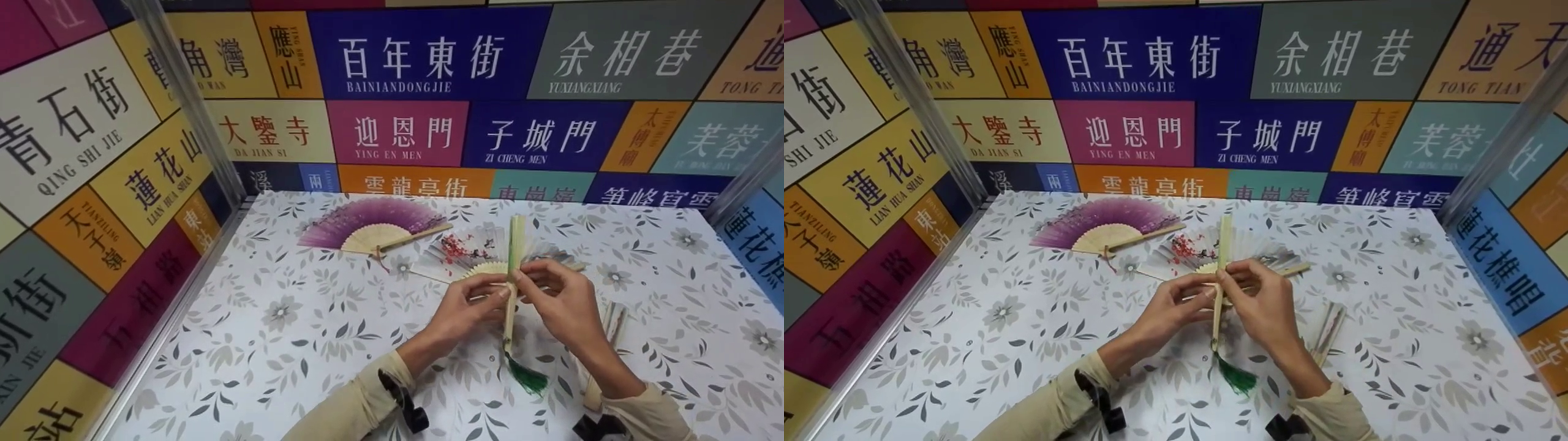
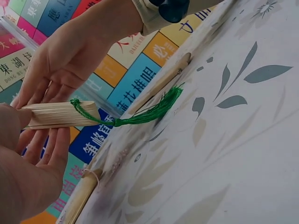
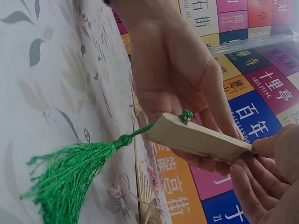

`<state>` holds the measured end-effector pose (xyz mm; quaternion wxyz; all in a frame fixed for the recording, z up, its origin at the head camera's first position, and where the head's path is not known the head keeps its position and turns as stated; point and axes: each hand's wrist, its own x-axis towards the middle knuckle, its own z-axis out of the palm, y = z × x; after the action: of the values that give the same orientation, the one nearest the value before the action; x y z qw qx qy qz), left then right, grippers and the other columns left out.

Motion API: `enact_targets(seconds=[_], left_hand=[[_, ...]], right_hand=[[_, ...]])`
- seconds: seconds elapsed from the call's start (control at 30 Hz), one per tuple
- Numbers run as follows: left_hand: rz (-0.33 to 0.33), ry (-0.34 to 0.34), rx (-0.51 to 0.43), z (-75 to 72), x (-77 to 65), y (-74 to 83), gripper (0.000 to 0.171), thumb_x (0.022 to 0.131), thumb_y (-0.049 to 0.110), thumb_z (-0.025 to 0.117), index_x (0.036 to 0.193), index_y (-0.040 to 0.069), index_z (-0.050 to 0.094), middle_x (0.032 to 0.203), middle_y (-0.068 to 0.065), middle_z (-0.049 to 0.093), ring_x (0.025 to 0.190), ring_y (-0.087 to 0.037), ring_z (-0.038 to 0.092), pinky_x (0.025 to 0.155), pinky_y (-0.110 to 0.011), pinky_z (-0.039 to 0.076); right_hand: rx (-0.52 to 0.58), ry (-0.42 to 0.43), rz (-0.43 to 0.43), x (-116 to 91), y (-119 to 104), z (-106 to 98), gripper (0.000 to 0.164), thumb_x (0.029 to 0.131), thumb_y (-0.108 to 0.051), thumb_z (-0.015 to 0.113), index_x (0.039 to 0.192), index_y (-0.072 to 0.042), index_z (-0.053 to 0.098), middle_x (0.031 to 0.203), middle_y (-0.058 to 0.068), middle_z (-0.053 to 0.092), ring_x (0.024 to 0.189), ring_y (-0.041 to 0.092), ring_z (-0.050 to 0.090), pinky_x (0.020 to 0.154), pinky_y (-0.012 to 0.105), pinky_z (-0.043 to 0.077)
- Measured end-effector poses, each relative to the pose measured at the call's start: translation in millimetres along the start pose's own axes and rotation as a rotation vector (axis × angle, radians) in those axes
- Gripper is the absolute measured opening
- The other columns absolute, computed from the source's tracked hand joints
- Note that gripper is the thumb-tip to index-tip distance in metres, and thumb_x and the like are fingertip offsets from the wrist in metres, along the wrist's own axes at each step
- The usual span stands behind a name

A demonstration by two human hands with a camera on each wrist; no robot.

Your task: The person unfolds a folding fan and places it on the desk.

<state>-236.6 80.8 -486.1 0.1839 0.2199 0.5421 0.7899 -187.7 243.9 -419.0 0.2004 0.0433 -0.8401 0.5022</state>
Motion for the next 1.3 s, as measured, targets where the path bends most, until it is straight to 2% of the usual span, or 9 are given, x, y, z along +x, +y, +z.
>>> enact_targets(seconds=[0.17, 0.3, 0.43, 0.57, 0.8, 1.03, 1.3], left_hand=[[0.001, -0.003, -0.038, -4.0, 0.3, -3.1, 0.030, 0.098, 0.016, 0.066, 0.128, 0.013, 0.068, 0.116, -0.012, 0.074, 0.103, -0.024, 0.073, 0.091, -0.040, 0.064], [-0.021, 0.014, -0.049, -5.9, 1.0, -5.3, 0.029, 0.098, 0.016, 0.066, 0.126, 0.013, 0.068, 0.115, -0.012, 0.075, 0.099, -0.021, 0.074, 0.090, -0.041, 0.064], [-0.081, 0.033, -0.107, -9.3, 2.1, -6.2, 0.030, 0.096, 0.016, 0.069, 0.125, 0.011, 0.069, 0.116, -0.013, 0.074, 0.099, -0.022, 0.074, 0.095, -0.046, 0.062], [-0.132, 0.054, -0.167, -11.6, 2.5, -6.1, 0.030, 0.094, 0.016, 0.071, 0.124, 0.009, 0.070, 0.118, -0.014, 0.074, 0.103, -0.027, 0.074, 0.097, -0.048, 0.060], [-0.169, 0.051, -0.238, -11.3, 1.9, -3.8, 0.032, 0.093, 0.015, 0.072, 0.123, 0.008, 0.069, 0.120, -0.015, 0.073, 0.105, -0.028, 0.073, 0.094, -0.042, 0.062], [-0.175, 0.061, -0.271, -10.7, 0.9, -4.1, 0.032, 0.093, 0.015, 0.073, 0.124, 0.007, 0.069, 0.120, -0.016, 0.072, 0.104, -0.028, 0.073, 0.093, -0.041, 0.062], [-0.178, 0.082, -0.283, -10.5, 1.0, -5.7, 0.032, 0.092, 0.013, 0.073, 0.123, 0.006, 0.068, 0.119, -0.017, 0.072, 0.100, -0.026, 0.074, 0.092, -0.041, 0.063]], right_hand=[[0.043, -0.006, 0.003, -4.3, -9.8, -1.4, 0.019, 0.096, -0.018, 0.070, 0.105, -0.002, 0.072, 0.091, 0.016, 0.075, 0.074, 0.021, 0.073, 0.069, 0.028, 0.065], [0.129, -0.007, 0.066, -2.6, 4.2, -0.5, 0.021, 0.095, -0.021, 0.071, 0.106, -0.004, 0.073, 0.093, 0.015, 0.076, 0.077, 0.021, 0.074, 0.072, 0.030, 0.066], [0.210, -0.017, 0.113, 1.2, 21.3, -0.2, 0.027, 0.094, -0.027, 0.072, 0.109, -0.006, 0.072, 0.095, 0.013, 0.076, 0.079, 0.022, 0.074, 0.074, 0.032, 0.066], [0.250, -0.049, 0.098, 3.0, 26.4, -2.1, 0.030, 0.095, -0.028, 0.071, 0.111, -0.003, 0.071, 0.095, 0.014, 0.076, 0.079, 0.025, 0.075, 0.074, 0.034, 0.066], [0.276, -0.054, 0.116, 3.9, 26.3, -3.4, 0.032, 0.095, -0.028, 0.071, 0.112, -0.001, 0.070, 0.094, 0.013, 0.076, 0.077, 0.025, 0.074, 0.074, 0.034, 0.066], [0.309, -0.089, 0.095, 5.9, 30.9, -4.3, 0.033, 0.097, -0.023, 0.068, 0.114, 0.005, 0.065, 0.092, 0.010, 0.077, 0.074, 0.021, 0.073, 0.071, 0.032, 0.066], [0.348, -0.118, 0.081, 6.1, 34.6, -5.3, 0.032, 0.099, -0.021, 0.064, 0.116, 0.006, 0.061, 0.095, 0.008, 0.078, 0.075, 0.021, 0.074, 0.071, 0.032, 0.066]])
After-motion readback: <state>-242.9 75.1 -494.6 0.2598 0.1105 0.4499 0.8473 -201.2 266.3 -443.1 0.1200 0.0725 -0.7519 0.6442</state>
